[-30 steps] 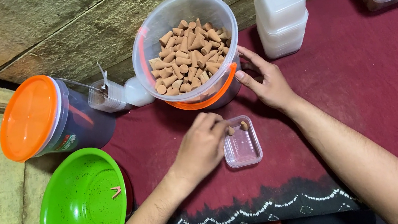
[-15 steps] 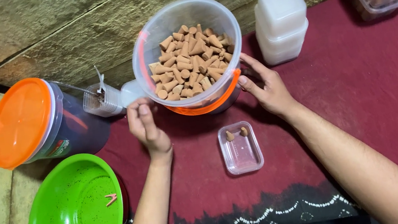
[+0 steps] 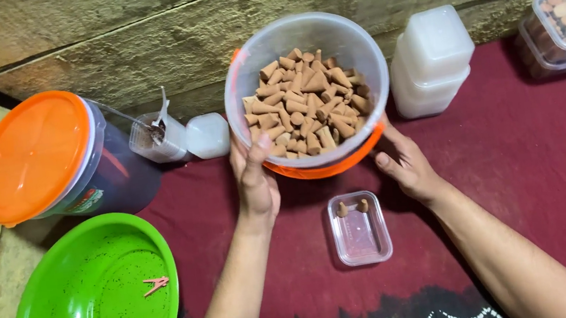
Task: Picking up incense cones from a large bowl and placing them into a small plastic container.
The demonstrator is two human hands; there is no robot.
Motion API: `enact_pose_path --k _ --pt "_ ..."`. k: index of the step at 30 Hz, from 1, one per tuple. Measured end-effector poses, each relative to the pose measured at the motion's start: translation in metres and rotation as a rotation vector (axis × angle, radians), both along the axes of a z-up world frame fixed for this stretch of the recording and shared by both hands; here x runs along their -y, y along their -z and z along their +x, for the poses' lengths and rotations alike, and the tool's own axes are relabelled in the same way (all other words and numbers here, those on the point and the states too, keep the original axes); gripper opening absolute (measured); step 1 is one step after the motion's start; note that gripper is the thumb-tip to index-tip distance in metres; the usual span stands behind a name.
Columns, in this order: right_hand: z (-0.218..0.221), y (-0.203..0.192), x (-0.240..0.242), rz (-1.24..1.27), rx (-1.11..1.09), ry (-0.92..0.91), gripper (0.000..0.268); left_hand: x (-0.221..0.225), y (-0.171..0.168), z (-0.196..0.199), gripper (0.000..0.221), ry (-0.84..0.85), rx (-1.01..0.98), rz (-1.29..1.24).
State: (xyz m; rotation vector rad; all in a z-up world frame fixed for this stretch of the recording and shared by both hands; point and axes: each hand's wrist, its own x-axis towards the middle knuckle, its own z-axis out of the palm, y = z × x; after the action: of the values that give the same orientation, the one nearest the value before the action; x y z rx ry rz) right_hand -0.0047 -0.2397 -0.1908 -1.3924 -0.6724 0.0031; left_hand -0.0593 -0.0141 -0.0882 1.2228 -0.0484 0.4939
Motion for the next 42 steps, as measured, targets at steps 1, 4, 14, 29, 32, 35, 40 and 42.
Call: enact_pose_path --k 1,4,14,29,32,35,40,42 --pt "0.001 0.01 0.002 -0.003 0.001 -0.007 0.071 -0.002 -0.007 -0.006 0.089 -0.007 0.001 -0.003" --pt "0.001 0.02 0.001 0.013 0.097 0.038 0.062 -0.012 -0.009 -0.018 0.08 0.124 0.127 -0.124" --pt "-0.012 -0.016 -0.017 0.377 0.119 -0.223 0.116 -0.022 0.027 -0.019 0.093 0.023 0.29 0.457" --pt "-0.021 -0.041 -0.016 -0.111 0.235 0.246 0.074 -0.022 0.008 -0.005 0.098 0.163 0.288 0.158" --pt "-0.028 -0.047 -0.014 -0.032 0.325 0.409 0.059 -0.021 0.007 -0.006 0.104 0.182 0.266 0.094" --pt "-0.045 -0.081 -0.02 0.05 0.497 0.526 0.048 -0.023 0.001 -0.013 0.105 0.202 0.239 0.011" --pt "-0.054 -0.142 -0.023 -0.209 0.85 0.598 0.034 -0.023 0.009 -0.01 0.103 0.152 0.178 0.044" --pt "-0.049 -0.158 -0.026 -0.465 0.878 0.635 0.033 -0.027 0.004 -0.01 0.103 0.128 0.135 0.101"
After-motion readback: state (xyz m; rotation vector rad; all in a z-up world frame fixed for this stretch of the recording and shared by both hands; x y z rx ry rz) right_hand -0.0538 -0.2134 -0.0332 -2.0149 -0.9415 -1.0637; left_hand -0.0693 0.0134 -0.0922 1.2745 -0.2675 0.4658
